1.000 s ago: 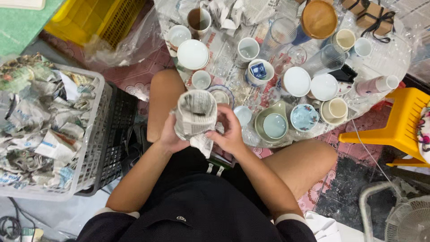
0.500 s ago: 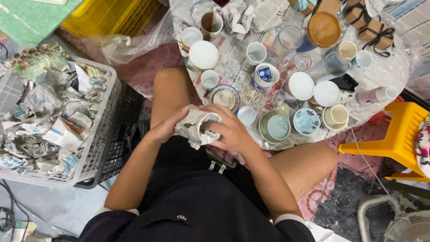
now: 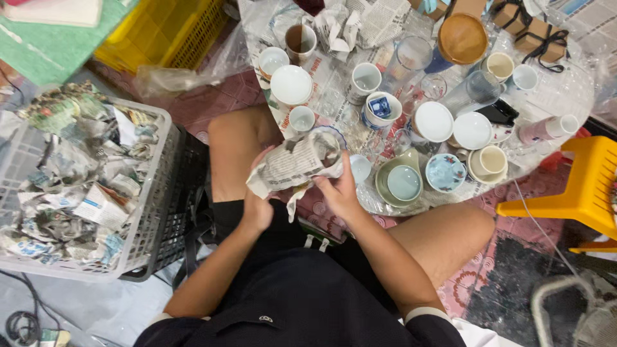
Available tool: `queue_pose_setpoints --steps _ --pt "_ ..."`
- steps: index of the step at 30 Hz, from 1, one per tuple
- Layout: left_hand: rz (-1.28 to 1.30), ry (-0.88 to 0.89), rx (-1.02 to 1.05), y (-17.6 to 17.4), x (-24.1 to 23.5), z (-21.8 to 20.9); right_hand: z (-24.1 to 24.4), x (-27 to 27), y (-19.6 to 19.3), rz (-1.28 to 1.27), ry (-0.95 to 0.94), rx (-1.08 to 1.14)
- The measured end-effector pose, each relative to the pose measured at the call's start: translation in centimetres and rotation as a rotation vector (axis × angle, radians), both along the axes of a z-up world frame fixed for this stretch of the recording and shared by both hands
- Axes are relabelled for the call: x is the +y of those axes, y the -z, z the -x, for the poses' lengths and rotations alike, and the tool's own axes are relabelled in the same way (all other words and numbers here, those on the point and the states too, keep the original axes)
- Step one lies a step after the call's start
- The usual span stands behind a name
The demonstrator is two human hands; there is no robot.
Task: The person sits on the floor and wraps various ceramic cups and bowls with newspaper. They fold the newspaper around each item individually and place the wrapped items into a nearby plastic basket.
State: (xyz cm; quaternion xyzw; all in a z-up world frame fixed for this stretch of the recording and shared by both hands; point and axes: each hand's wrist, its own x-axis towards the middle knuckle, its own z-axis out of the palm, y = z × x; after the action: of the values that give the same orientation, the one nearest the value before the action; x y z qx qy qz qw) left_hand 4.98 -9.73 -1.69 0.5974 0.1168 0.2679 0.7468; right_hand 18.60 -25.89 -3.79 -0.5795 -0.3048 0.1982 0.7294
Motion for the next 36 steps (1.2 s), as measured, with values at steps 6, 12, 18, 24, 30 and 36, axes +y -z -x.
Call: queue_pose_setpoints --steps 6,12,18,24,30,36 --pt "-0.410 -0.175 -0.056 -3.0 -1.9 0.3 -0.4 0.2 0.2 -0.096 0.083 0.106" --pt "-0.475 -0.195 -0.032 -4.1 -0.7 0.1 0.8 0.5 -1.5 -0.064 0.004 -0.082" --pt "0.005 -0.020 -0.128 -2.9 1.3 0.0 -0.8 -0.5 -1.7 -0.040 0.086 0.037" --pt "0.456 0.100 -0.212 -1.6 2.4 -0.1 -5.3 -3.2 -1.3 -0.125 0.258 0.144" --pt "0.432 0.207 -0.154 -3.3 4.8 -1.4 -10.8 -7.6 -3.5 -0.257 0.608 0.057" --pt "0.003 0.166 -0.084 -5.6 8.2 -6.9 -12.4 -10.4 -4.6 -0.344 0.721 0.092"
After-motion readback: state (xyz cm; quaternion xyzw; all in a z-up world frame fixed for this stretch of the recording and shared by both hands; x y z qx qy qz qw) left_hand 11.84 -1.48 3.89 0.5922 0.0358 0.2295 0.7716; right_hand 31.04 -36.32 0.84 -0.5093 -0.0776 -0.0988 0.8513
